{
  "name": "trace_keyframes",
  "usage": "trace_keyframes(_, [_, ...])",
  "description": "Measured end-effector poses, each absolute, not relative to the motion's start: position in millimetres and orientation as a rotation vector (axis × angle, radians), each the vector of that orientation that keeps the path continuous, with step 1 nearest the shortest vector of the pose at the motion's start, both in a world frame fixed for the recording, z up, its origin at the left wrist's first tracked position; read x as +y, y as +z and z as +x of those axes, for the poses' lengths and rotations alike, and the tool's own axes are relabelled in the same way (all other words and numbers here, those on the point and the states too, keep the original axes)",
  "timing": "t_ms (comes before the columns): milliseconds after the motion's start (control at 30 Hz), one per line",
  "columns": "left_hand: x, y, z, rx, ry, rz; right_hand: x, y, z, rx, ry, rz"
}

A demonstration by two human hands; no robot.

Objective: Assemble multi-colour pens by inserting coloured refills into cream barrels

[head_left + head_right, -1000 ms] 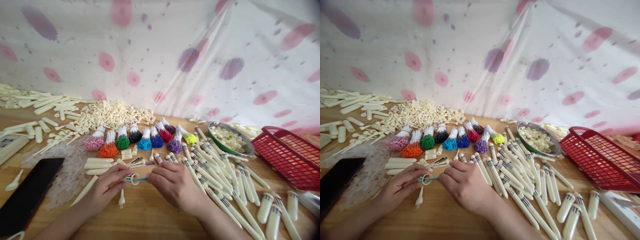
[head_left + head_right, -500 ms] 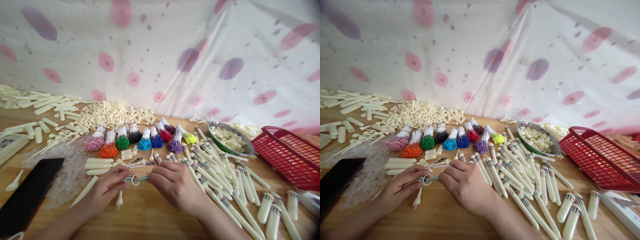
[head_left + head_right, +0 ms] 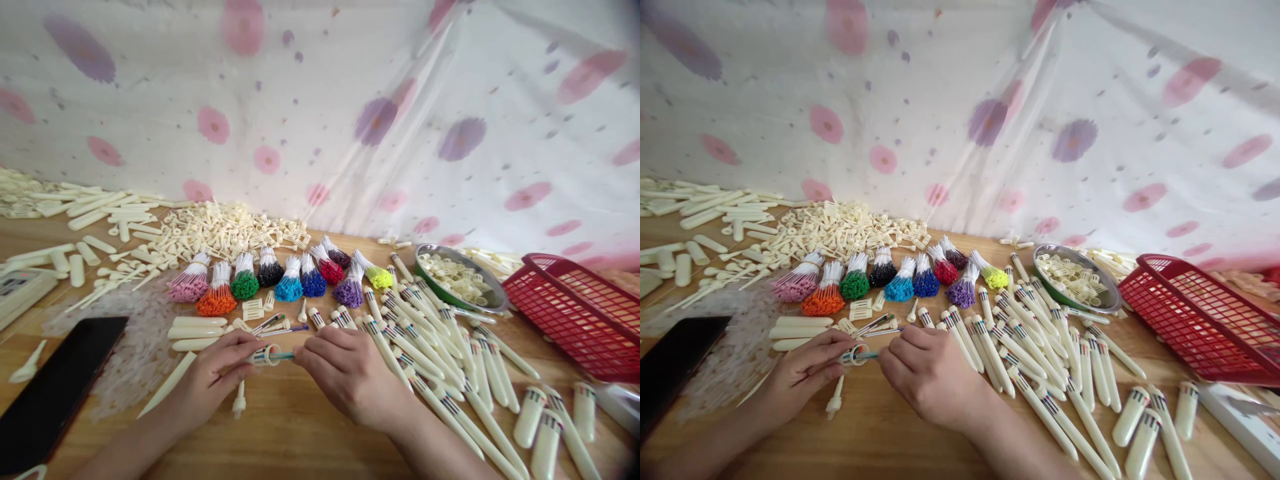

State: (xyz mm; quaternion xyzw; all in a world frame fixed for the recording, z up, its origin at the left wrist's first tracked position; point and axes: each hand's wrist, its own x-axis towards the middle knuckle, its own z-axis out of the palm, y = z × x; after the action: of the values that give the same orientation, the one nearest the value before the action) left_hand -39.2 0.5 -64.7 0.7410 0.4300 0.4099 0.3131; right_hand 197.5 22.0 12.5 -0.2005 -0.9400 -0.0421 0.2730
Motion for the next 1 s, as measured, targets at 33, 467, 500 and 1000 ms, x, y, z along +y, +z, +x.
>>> trace_keyframes(33, [0.7,-64.7,-39.2,1.131,1.090,1.965,22.8,11.7,197.8,-2.532,-0.094,-0.546])
trace_keyframes(467, [1.2,-65.3,-35.1,1.040,1.188,1.702,20.1,12.1,196.7,-2.519,-0.054,-0.544])
trace_keyframes(500, [1.4,-64.7,-34.1,1.035,1.179,1.659,19.1,13.4,196.9,-2.532,-0.108,-0.525])
trace_keyframes(1000, [2.7,-57.4,-35.8,1.007,1.088,1.486,17.5,17.7,196.1,-2.531,-0.196,-0.451])
